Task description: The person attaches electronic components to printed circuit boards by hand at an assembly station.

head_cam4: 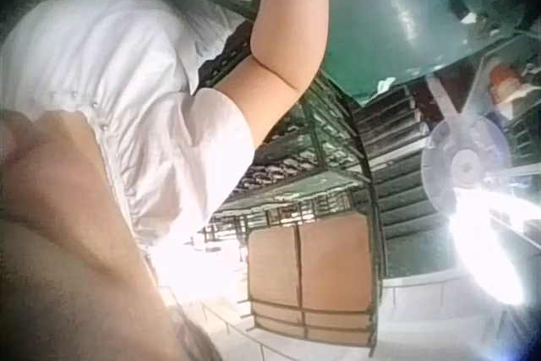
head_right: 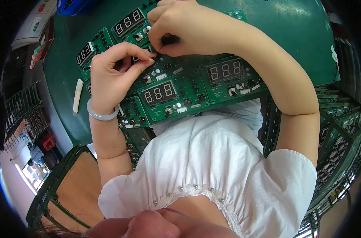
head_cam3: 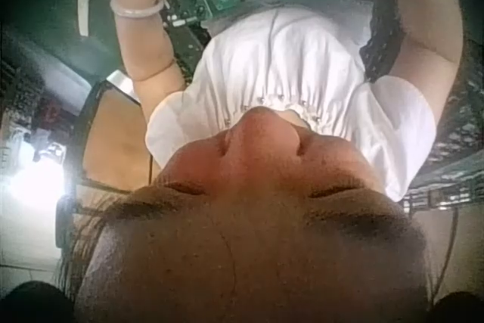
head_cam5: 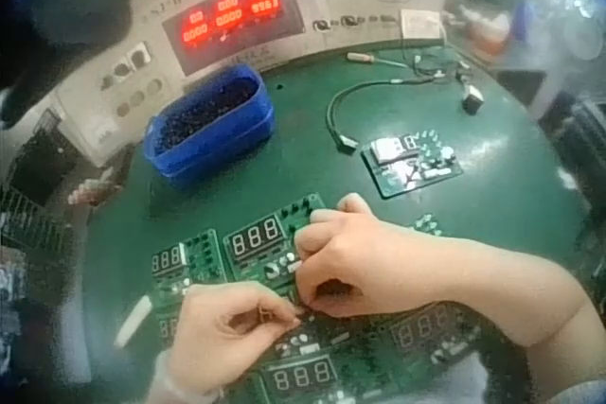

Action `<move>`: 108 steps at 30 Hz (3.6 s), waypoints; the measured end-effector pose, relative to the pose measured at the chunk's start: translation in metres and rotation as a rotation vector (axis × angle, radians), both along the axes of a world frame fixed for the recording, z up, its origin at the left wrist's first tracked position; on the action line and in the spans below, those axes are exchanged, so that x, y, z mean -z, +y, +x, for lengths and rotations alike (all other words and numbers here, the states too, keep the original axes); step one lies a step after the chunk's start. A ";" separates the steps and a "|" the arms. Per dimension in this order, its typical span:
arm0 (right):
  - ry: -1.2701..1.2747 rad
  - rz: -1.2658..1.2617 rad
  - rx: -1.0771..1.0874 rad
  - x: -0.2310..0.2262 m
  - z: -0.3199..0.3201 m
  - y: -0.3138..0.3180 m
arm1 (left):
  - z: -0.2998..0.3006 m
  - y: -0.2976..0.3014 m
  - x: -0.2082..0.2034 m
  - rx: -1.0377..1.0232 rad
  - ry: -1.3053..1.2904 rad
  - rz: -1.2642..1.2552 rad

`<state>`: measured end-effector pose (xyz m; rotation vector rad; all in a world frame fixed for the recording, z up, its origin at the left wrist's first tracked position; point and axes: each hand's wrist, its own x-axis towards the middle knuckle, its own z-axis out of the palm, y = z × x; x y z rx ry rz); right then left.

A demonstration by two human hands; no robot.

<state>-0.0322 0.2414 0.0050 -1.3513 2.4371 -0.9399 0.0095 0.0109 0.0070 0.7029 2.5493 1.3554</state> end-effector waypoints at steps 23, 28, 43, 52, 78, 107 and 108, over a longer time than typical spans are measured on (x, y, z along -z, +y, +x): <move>0.170 0.014 -0.034 0.000 0.001 -0.001 | 0.000 0.008 0.001 -0.003 0.059 -0.062; 0.179 -0.093 0.011 -0.006 0.000 0.006 | -0.002 0.007 0.008 0.102 0.264 -0.080; 0.134 -0.101 0.161 -0.030 -0.005 0.019 | 0.004 0.006 0.003 0.138 0.339 -0.264; 0.195 -0.242 0.163 -0.022 -0.009 0.030 | 0.002 0.012 0.006 0.018 0.124 -0.176; 0.389 -0.327 0.678 0.004 -0.075 0.068 | -0.014 0.029 -0.023 -0.177 -0.227 -0.544; 0.167 -0.061 0.334 0.038 -0.080 0.080 | 0.038 0.036 0.013 -0.491 -0.022 -0.218; 0.153 -0.049 0.288 0.037 -0.081 0.079 | 0.037 0.035 0.012 -0.489 -0.020 -0.220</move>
